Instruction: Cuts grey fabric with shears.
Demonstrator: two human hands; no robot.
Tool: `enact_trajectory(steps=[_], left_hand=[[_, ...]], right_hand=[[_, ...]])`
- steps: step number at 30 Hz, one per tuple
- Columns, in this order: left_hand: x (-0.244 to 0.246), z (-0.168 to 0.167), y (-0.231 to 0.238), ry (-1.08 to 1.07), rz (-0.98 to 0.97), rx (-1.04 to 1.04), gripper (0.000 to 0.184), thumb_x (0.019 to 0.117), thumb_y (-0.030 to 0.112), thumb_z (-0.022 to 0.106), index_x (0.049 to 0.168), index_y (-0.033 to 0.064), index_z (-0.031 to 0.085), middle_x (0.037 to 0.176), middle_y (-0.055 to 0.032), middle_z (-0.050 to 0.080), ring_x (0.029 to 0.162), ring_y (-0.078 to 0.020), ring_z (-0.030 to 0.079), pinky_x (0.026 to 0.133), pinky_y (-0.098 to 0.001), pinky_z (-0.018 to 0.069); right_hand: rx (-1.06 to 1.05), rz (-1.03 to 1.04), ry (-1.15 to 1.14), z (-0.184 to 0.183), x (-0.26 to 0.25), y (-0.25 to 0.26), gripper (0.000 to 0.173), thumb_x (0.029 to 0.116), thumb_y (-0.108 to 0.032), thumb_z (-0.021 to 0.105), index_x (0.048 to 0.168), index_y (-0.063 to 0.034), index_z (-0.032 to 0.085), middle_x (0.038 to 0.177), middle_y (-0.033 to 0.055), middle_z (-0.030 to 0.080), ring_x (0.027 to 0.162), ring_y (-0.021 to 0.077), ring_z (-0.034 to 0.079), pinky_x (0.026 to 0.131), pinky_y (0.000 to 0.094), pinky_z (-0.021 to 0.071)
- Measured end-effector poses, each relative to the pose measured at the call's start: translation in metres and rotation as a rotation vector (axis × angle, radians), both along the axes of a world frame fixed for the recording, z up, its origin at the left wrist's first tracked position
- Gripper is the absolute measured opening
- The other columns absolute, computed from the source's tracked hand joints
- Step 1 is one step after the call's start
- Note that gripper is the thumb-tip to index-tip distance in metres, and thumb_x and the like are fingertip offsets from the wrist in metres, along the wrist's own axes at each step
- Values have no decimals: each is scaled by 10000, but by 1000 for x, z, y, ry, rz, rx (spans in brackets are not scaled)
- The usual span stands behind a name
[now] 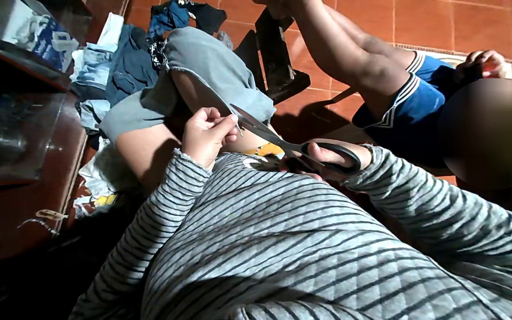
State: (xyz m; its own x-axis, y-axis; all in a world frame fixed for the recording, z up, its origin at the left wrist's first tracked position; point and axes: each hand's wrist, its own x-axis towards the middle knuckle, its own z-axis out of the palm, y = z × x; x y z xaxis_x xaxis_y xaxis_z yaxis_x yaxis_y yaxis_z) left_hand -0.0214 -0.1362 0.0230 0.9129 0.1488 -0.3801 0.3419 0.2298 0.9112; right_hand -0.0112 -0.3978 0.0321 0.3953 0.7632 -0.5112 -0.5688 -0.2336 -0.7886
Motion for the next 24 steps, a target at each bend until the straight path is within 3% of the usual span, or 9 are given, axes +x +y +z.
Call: enact_trajectory(steps=[1,2,5,7,10,14,19,24], left_hand=[[-1,1,-1,18,6,-29,239,944,-39,669,1020,96,487,782,13,670,634,-65,666,621,-219,588],[-1,2,-3,30,12,-49,239,944,-44,666,1024,94,487,789,9,670,631,-64,664,619,-217,588],[-2,3,-4,30,6,-68,244,946,-43,664,1045,91,485,807,8,675,638,-62,669,630,-219,595],[-3,4,-5,26,4,-68,250,945,-40,667,1051,92,483,797,13,671,637,-59,667,635,-218,595],[-5,4,-6,11,-1,-84,264,936,-52,672,1055,89,483,788,10,675,642,-68,671,646,-223,596],[-7,4,-8,-8,-10,-89,266,935,-62,665,1055,88,481,784,6,672,640,-75,671,649,-229,598],[-8,2,-9,-34,-27,-76,273,930,-63,669,1066,78,480,818,-9,691,661,-93,686,658,-248,603],[-10,2,-9,-56,-33,-68,258,929,-63,673,1019,90,486,784,2,691,646,-86,686,652,-245,606]], right_hand=[[-30,-18,-41,5,0,6,437,1021,-500,487,983,-84,616,645,-58,571,506,40,579,490,185,520],[-30,-24,-79,2,2,9,435,1012,-507,502,948,-93,621,638,-56,584,509,44,582,500,186,517],[150,40,-157,-17,9,12,611,948,-698,523,1067,-115,660,686,-69,610,548,9,579,504,157,499],[186,55,-203,-21,13,19,680,919,-740,524,1129,-109,667,686,-77,617,566,0,582,520,158,499],[193,23,-255,-20,14,31,610,922,-718,545,1017,-126,658,654,-90,596,555,-4,565,520,160,487],[191,18,-296,-23,15,37,618,929,-716,536,1019,-115,644,656,-83,581,535,2,556,492,164,483],[127,-78,-360,-27,6,37,533,922,-668,599,884,-140,656,600,-83,560,492,-7,504,466,163,431],[168,-37,-341,-29,10,37,488,942,-616,611,919,-130,658,609,-80,562,493,-3,510,459,163,432]])
